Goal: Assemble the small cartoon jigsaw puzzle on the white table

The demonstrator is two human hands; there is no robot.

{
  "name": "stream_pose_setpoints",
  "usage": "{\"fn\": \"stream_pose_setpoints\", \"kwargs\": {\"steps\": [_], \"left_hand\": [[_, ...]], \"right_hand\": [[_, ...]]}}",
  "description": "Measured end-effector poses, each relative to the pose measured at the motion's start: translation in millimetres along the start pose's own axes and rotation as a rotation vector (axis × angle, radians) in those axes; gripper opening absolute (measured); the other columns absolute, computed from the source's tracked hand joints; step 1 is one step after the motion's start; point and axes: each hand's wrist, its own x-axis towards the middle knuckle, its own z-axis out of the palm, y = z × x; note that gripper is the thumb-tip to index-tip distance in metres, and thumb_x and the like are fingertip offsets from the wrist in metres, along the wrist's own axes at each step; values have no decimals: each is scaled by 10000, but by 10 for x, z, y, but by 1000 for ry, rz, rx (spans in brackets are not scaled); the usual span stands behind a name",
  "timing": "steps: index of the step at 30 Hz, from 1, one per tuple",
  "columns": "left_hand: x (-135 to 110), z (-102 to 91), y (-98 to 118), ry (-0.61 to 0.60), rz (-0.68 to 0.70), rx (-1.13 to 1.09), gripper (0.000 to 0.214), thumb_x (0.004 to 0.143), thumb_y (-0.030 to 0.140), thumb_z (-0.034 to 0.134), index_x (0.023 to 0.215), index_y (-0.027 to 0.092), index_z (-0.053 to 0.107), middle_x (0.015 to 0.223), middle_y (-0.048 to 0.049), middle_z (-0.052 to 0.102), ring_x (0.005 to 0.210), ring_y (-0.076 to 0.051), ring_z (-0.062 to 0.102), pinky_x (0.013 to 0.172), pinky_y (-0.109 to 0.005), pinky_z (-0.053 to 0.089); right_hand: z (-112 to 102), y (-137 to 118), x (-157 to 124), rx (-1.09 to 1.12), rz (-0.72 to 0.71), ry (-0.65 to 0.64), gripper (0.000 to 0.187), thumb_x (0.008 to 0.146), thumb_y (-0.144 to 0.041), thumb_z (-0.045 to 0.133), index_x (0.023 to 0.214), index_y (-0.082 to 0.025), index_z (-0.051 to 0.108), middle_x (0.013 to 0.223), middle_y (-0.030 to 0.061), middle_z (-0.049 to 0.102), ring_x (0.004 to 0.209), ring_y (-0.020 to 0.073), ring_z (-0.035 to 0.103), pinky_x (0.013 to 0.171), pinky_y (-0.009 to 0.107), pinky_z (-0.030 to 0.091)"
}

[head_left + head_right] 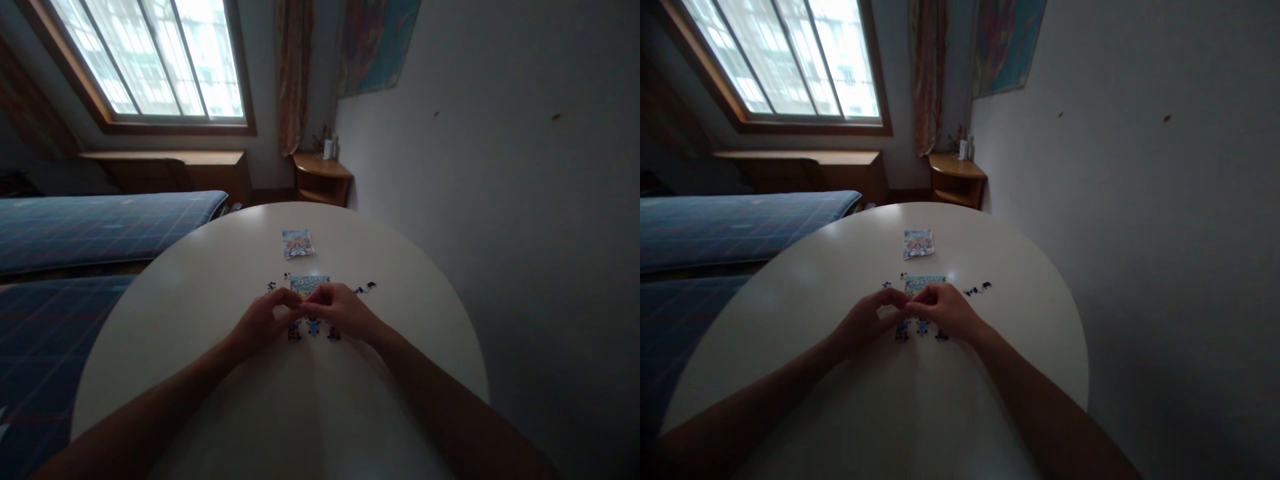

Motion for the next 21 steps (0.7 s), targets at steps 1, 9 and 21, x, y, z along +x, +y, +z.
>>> {"fn": "stream_pose_setpoints", "kwargs": {"steps": [1,9,21], "left_hand": [[1,-1,-6,-4,2,-1,162,891,350,656,956,202,658,859,-11,747,803,-173,710,774,-312,570],[-4,-36,-75,-114,93,154,67,840,218,649,845,221,716,866,-29,744,852,-198,685,843,-353,530],[-12,-42,-55,-249,160,286,96,829,181,678,842,255,737,852,4,754,938,-218,632,939,-387,405]], "right_hand": [[-12,10,3,-33,8,-4,312,762,-441,757,814,-138,701,729,38,703,634,130,610,602,251,450],[-252,116,-4,-372,-70,-125,216,841,-357,680,883,-161,761,776,38,728,668,135,613,618,250,425],[-283,58,-74,-573,-281,-243,119,766,-188,756,885,-185,753,889,30,728,801,145,634,731,241,449]]}}
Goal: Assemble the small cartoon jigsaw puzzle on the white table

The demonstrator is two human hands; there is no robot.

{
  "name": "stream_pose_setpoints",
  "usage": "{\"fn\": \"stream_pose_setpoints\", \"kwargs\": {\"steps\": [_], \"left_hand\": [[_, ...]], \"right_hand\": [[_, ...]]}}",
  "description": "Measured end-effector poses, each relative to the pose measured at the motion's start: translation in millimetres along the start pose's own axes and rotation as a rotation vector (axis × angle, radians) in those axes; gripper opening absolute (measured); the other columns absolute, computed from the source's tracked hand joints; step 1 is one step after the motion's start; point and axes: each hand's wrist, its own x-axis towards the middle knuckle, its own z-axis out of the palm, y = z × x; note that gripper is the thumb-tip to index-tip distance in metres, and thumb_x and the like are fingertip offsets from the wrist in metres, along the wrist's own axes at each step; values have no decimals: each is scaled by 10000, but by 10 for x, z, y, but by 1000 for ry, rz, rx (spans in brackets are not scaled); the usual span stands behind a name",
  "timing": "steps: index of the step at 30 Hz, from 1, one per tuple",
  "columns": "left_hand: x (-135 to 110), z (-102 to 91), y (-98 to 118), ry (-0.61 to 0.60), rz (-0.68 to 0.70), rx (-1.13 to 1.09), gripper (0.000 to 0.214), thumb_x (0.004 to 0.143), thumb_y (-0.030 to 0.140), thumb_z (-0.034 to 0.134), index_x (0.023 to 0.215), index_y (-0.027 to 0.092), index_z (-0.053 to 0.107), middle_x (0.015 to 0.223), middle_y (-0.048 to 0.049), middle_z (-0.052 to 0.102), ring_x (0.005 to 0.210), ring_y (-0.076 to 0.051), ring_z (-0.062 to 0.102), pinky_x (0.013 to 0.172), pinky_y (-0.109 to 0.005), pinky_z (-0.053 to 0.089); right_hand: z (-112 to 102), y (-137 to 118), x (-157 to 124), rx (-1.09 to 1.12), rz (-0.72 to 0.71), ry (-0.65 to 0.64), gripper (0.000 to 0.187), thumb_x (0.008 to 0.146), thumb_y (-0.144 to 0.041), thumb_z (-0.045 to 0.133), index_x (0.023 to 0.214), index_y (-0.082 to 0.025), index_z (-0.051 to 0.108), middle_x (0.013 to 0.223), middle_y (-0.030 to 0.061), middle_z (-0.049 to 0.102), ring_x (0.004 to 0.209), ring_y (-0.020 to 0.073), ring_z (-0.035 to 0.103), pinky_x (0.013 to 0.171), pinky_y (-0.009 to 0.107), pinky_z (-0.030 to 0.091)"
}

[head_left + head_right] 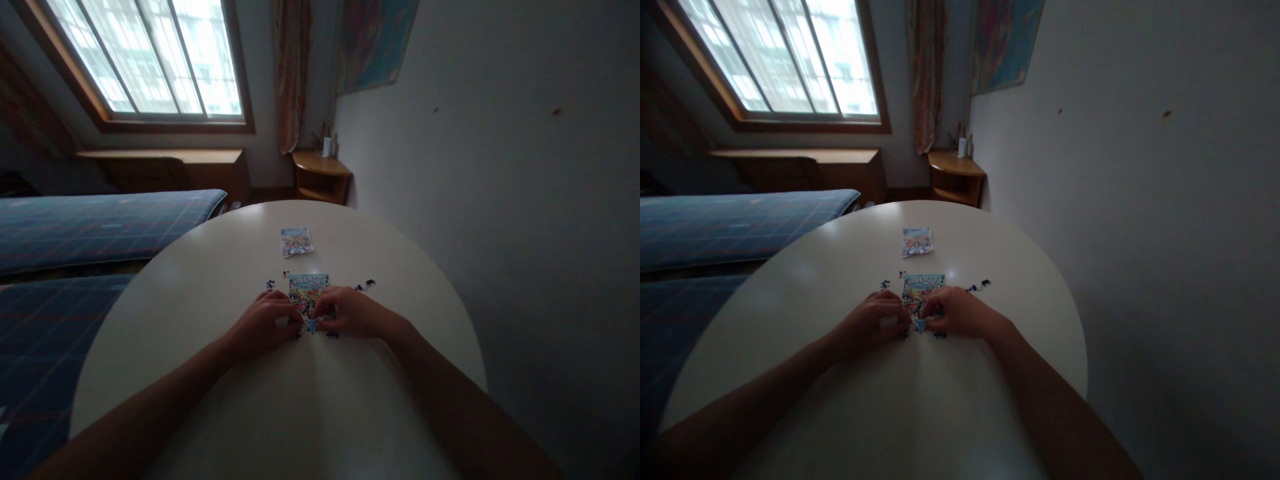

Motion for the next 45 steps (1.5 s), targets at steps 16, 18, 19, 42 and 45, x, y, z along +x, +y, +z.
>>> {"fn": "stream_pose_setpoints", "kwargs": {"steps": [16,18,19,42,45], "left_hand": [[1,-2,25,-12,101,94,93,856,174,646,844,239,712,862,-11,710,869,-189,599,852,-331,450],[-3,13,5,-18,132,100,101,871,175,641,873,244,714,877,-10,705,880,-186,595,844,-319,456],[-6,20,-5,-20,148,105,102,880,181,639,887,248,716,890,-11,704,889,-185,596,842,-315,458],[-69,-258,-229,-8,269,25,129,921,199,593,963,229,711,1023,-57,706,942,-167,639,898,-333,511],[-81,-323,-292,-14,244,34,130,910,234,614,971,237,728,1020,-59,705,936,-174,643,942,-367,502]], "right_hand": [[27,38,25,-24,-95,-37,116,790,-163,731,871,-220,791,858,10,709,784,132,631,791,234,453],[37,57,25,-20,-111,-32,110,798,-170,729,871,-221,795,853,6,710,770,125,627,778,228,452],[41,64,26,-18,-117,-32,108,803,-174,727,871,-221,797,847,5,710,764,123,625,774,226,452],[17,23,5,-66,-170,-12,154,813,-244,752,961,-248,796,960,46,715,879,158,641,890,293,463],[42,12,12,-78,-221,-7,231,840,-276,734,1067,-265,775,973,48,698,842,145,631,860,289,469]]}}
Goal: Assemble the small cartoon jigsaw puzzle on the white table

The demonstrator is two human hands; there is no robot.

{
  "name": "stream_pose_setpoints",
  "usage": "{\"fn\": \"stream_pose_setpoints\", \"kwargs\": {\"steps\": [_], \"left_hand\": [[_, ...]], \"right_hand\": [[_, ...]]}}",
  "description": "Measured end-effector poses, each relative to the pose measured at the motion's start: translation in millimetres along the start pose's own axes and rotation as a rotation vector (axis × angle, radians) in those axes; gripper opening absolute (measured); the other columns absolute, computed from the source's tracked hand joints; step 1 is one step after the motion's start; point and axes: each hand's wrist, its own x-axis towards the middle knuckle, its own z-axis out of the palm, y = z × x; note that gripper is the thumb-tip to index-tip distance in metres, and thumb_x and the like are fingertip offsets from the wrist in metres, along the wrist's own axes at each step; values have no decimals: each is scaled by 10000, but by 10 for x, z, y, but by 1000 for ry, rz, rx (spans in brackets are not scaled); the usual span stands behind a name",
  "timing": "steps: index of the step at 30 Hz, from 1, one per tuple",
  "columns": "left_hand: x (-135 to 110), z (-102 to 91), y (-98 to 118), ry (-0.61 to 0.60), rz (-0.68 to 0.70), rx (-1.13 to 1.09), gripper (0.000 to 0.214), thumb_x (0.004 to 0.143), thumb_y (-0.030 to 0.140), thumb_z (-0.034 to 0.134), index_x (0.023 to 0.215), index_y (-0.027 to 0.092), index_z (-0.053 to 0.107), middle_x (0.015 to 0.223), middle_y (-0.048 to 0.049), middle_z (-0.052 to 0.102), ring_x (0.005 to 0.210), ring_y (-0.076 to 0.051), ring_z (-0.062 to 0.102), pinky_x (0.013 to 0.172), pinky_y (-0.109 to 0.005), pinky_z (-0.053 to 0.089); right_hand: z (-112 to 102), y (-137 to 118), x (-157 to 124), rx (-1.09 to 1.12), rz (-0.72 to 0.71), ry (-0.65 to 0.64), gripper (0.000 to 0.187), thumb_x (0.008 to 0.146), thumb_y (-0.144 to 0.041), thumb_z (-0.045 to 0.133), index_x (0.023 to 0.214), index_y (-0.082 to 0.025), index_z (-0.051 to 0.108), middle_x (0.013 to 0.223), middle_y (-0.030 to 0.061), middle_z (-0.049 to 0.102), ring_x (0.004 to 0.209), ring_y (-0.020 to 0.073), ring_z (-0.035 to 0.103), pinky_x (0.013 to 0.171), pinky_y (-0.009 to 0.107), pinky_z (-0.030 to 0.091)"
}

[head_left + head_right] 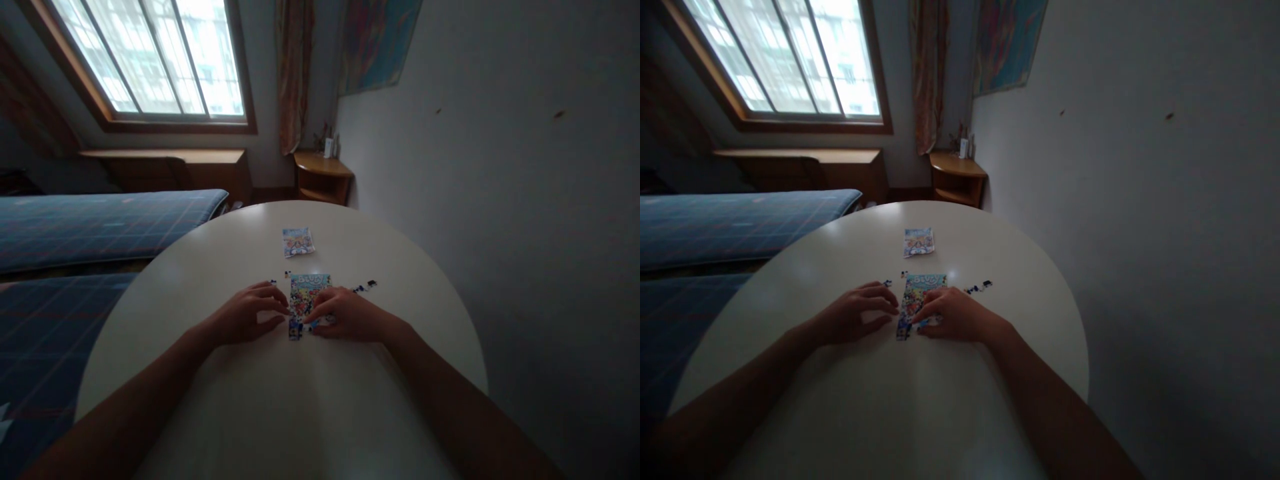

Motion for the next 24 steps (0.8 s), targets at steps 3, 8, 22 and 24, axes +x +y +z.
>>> {"fn": "stream_pose_setpoints", "kwargs": {"steps": [3,8,22,24], "left_hand": [[-16,0,-6,-45,-8,-9,149,897,254,639,1010,254,737,1042,-57,700,960,-182,641,968,-383,493],[-20,20,-26,-60,-14,-11,149,893,259,651,1015,252,736,1033,-50,705,938,-173,649,917,-338,514],[-163,-166,-407,189,-378,184,231,924,371,544,961,226,721,1038,-64,715,961,-219,657,918,-395,511],[-149,-135,-398,177,-373,183,235,927,373,541,974,225,717,1055,-70,710,978,-226,651,933,-407,507]], "right_hand": [[42,-14,17,-45,-37,-11,254,853,-289,722,1103,-285,763,978,48,684,849,148,619,873,305,462],[98,-52,52,-132,-73,-37,244,848,-270,716,1083,-304,772,985,53,664,867,157,601,886,317,451],[148,-68,78,-170,-99,-29,183,871,-252,678,1017,-291,782,1000,28,710,898,149,629,914,303,453],[140,-78,84,-149,-101,-34,191,866,-231,678,1018,-287,779,1016,33,711,919,153,633,929,310,454]]}}
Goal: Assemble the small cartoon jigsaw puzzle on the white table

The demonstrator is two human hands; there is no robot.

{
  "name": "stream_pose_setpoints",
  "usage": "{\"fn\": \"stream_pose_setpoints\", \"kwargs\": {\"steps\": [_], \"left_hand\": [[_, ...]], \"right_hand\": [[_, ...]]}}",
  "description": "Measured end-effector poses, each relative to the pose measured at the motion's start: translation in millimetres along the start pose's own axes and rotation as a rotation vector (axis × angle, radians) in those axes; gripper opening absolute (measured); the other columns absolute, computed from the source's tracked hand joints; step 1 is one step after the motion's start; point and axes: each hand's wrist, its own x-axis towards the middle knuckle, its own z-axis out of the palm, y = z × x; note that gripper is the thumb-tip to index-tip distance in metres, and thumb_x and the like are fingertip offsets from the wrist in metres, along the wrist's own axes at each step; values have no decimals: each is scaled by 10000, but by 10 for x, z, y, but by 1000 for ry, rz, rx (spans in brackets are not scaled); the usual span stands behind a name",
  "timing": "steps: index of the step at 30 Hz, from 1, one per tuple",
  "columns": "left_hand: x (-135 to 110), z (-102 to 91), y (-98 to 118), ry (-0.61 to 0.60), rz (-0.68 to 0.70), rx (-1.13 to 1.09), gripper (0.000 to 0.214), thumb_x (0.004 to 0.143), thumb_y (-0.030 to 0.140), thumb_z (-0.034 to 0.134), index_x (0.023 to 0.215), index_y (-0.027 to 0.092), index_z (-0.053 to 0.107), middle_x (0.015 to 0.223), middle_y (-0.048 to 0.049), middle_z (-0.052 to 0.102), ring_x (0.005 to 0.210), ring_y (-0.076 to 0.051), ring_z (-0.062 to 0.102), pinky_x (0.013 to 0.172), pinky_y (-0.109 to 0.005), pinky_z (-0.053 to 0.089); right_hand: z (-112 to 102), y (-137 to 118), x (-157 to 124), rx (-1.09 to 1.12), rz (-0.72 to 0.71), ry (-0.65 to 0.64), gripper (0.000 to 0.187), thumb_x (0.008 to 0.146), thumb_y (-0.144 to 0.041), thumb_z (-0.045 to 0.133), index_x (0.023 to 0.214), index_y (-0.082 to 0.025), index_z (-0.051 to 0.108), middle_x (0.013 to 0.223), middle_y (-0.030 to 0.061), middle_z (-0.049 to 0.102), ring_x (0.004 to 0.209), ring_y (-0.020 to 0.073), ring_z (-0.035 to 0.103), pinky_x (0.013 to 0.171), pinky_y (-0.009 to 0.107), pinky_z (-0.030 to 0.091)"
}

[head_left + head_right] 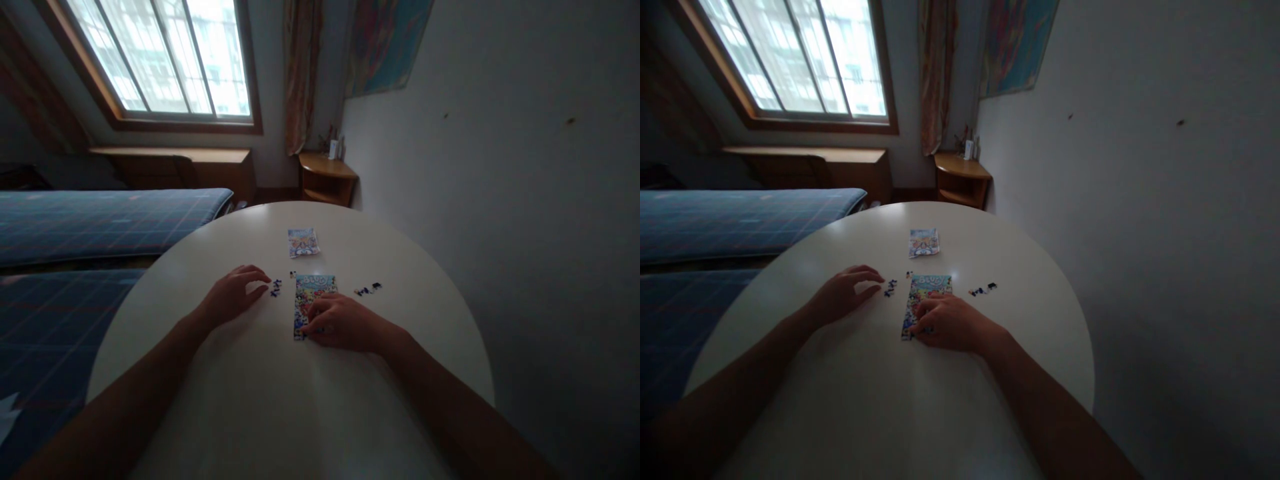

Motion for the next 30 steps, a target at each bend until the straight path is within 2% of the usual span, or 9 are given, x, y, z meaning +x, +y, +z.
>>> {"fn": "stream_pose_setpoints", "kwargs": {"steps": [3,5,8,9,12,16,22,25,30], "left_hand": [[1,55,8,-2,6,9,262,921,406,558,1035,230,716,1092,-80,700,1008,-239,641,952,-423,503],[0,95,-4,-30,21,21,306,917,436,569,1103,238,709,1141,-84,689,1043,-247,628,970,-430,496],[-2,143,-40,-96,46,65,313,935,426,546,1147,259,707,1206,-71,673,1077,-247,613,981,-432,489],[-2,154,-55,-100,43,88,304,941,413,537,1142,266,712,1210,-66,673,1075,-248,612,978,-436,489],[2,174,-87,-47,-6,144,296,945,413,527,1109,268,726,1182,-69,686,1055,-260,618,967,-458,491],[21,197,-59,3,-43,146,333,956,433,495,1105,234,717,1169,-89,691,1060,-266,620,973,-451,497],[52,267,37,4,-38,183,334,972,402,467,1183,228,658,1222,-79,682,1119,-270,604,986,-447,500],[57,291,50,2,-39,194,334,981,400,462,1211,234,639,1230,-72,682,1135,-264,605,982,-424,508],[60,293,68,-1,-77,188,326,979,401,473,1210,240,637,1213,-72,690,1126,-262,623,956,-414,524]], "right_hand": [[-61,29,-21,64,7,22,208,868,-224,680,1053,-268,764,1040,44,714,947,157,636,932,310,462],[-150,93,-80,88,63,77,199,891,-240,665,1067,-253,757,1038,52,714,942,159,636,902,305,475],[-329,261,-250,13,257,180,195,908,-271,647,1065,-229,753,990,71,701,887,171,633,843,318,490],[-386,332,-322,-9,327,180,227,892,-267,662,1100,-220,741,1011,81,694,885,177,633,845,325,494],[-501,555,-530,-38,486,182,280,826,-265,723,1096,-193,744,1083,107,678,937,199,642,897,346,492],[-538,783,-708,-25,647,204,284,827,-267,694,1095,-191,747,1055,107,696,855,188,656,814,324,520],[-633,938,-901,11,753,268,275,826,-273,664,1078,-216,755,1097,94,715,869,185,669,781,301,526],[-673,980,-985,28,822,261,292,836,-257,636,1096,-186,749,1006,101,736,817,185,677,766,300,520],[-663,1018,-1014,37,803,272,310,836,-246,623,1111,-152,732,939,100,740,810,192,668,756,302,502]]}}
